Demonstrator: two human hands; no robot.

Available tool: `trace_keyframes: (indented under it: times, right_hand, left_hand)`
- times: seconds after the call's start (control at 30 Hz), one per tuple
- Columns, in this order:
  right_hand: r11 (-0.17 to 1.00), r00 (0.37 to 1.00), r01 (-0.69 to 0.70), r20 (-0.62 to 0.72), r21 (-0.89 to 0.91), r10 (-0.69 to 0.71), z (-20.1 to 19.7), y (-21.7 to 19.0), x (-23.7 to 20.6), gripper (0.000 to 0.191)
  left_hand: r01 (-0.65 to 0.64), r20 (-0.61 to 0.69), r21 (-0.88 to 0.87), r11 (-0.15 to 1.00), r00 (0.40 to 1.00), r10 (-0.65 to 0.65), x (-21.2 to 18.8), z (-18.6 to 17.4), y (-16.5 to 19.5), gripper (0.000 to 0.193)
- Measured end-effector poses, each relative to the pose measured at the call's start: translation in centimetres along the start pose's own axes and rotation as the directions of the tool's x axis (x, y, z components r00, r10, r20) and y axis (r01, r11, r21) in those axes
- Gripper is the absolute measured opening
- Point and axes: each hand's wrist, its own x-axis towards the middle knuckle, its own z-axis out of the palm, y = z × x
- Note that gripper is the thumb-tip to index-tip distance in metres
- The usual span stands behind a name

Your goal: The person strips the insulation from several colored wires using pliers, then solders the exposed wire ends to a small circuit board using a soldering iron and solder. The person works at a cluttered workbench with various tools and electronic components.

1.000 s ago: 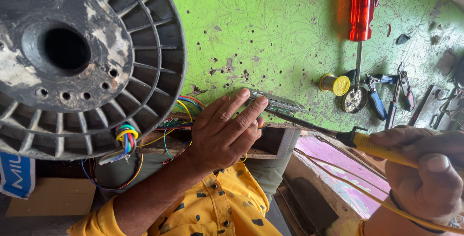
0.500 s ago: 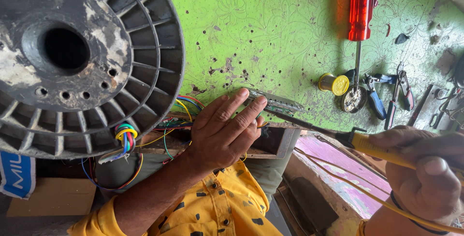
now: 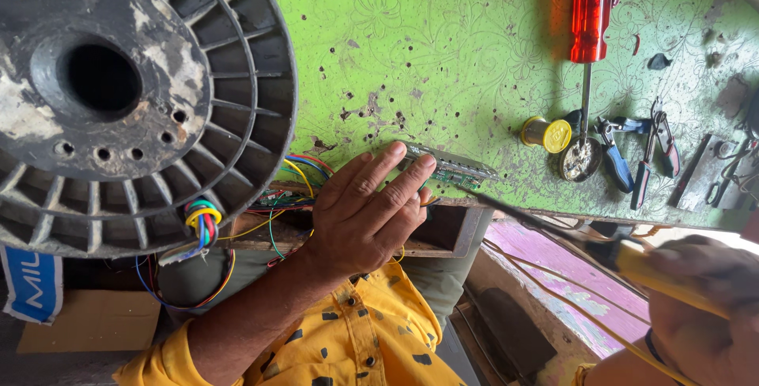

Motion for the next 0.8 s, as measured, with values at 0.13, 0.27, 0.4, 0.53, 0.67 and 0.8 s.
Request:
trace_keyframes:
  times: [0.13,0.27,0.4,0.53,0.67,0.8]
  right_hand:
    - [0.999,0.986,0.046,-0.163,-0.008,-0.047,-0.4,0.2,-2.0,0.025]
    - [0.997,0.950,0.070,-0.306,0.013,-0.062,-0.1,0.8,-5.1,0.026]
    - [0.995,0.912,0.094,-0.404,0.019,-0.078,0.2,1.7,-8.0,0.027]
    - [0.993,0.886,0.114,-0.455,0.022,-0.092,0.7,1.8,-10.0,0.029]
    - [0.991,0.871,0.133,-0.480,0.023,-0.106,1.4,1.4,-10.7,0.030]
    - [0.988,0.864,0.152,-0.489,0.022,-0.122,2.3,0.8,-10.9,0.032]
  left_hand:
    - [0.068,0.021,-0.125,0.990,0.998,-0.066,0.5,-0.5,0.2,0.019]
    - [0.235,0.076,-0.333,0.913,0.972,-0.223,1.7,-2.1,0.7,0.022]
    - [0.378,0.158,-0.514,0.770,0.924,-0.348,3.3,-3.9,0.7,0.019]
    - [0.463,0.303,-0.854,0.236,0.812,-0.498,4.5,-5.9,0.5,0.010]
    - [0.467,0.381,-0.883,0.049,0.773,-0.507,6.6,-6.9,0.3,0.011]
    - [0.550,0.351,-0.635,0.543,0.831,-0.432,9.2,-7.4,1.4,0.010]
